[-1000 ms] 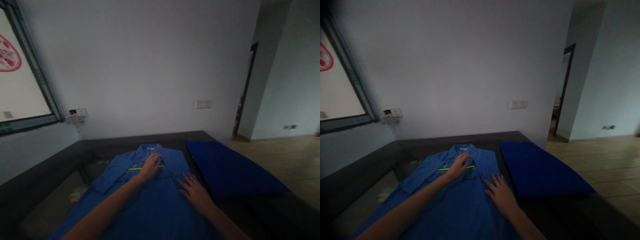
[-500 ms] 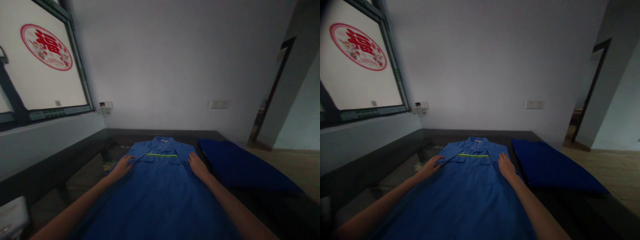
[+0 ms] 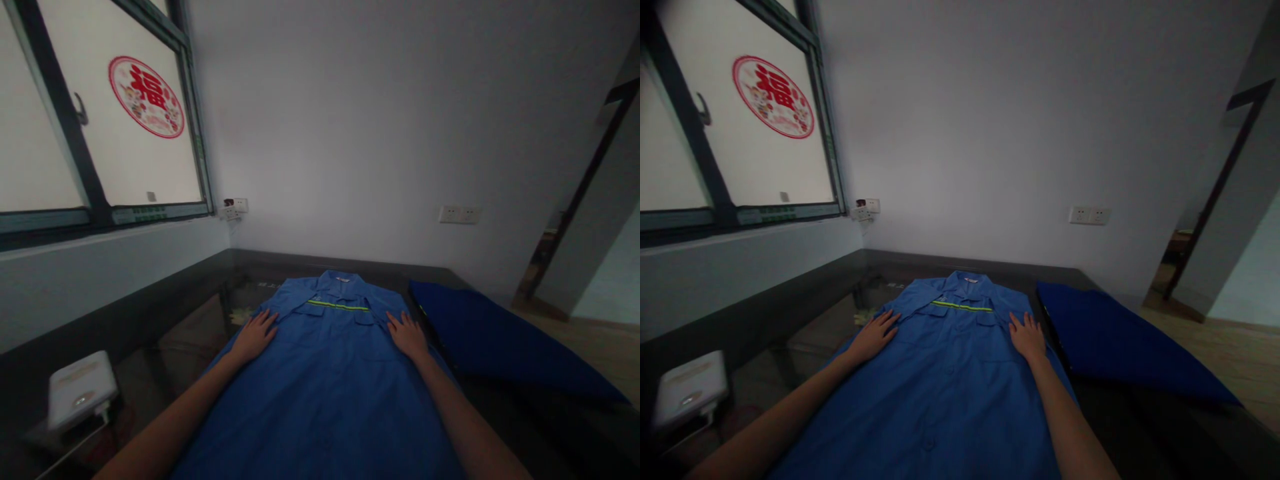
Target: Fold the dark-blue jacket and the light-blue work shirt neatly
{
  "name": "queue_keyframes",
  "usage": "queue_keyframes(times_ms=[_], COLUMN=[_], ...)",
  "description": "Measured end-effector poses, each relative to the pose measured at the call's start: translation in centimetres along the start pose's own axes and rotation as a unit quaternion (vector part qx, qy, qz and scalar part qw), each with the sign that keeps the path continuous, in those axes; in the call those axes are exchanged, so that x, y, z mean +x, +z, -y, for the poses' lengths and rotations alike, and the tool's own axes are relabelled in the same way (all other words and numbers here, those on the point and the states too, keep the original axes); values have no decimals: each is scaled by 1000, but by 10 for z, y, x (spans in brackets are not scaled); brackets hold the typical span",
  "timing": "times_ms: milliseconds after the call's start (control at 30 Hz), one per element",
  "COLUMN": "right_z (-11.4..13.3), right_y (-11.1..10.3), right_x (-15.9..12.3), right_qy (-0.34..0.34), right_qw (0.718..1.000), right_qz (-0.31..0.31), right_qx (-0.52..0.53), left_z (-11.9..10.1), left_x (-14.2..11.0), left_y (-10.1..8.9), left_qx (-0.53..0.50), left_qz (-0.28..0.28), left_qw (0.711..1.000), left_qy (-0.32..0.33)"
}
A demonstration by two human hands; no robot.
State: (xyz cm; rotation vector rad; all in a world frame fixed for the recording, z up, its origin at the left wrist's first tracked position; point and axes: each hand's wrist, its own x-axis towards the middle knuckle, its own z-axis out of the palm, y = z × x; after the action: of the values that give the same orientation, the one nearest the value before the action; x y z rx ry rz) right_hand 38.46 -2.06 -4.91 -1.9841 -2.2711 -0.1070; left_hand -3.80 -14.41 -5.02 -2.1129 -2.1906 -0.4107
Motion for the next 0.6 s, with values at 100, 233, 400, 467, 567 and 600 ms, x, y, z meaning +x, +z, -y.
queue_keyframes(times_ms=[100, 233, 400, 467, 567, 600], right_z=[0, -1, -1, 0, -1, -1], right_y=[0, 0, 0, 1, 1, 2], right_x=[0, 0, 1, 2, 3, 4], right_qy=[-6, -4, -6, -8, -8, -8], right_qw=[1000, 1000, 1000, 1000, 1000, 999], right_qz=[-8, -12, -12, -14, -21, -22], right_qx=[2, -4, -9, -11, -20, -23], left_z=[0, 1, 2, 2, 0, -1], left_x=[0, -1, 0, 1, 0, 0], left_y=[0, 1, 3, 3, 0, -1], left_qx=[-10, -15, -22, -19, -10, -6], left_qz=[-14, -21, -21, -19, -13, -11], left_qw=[1000, 1000, 1000, 1000, 1000, 1000], left_qy=[-3, -2, -5, -8, -7, -7])
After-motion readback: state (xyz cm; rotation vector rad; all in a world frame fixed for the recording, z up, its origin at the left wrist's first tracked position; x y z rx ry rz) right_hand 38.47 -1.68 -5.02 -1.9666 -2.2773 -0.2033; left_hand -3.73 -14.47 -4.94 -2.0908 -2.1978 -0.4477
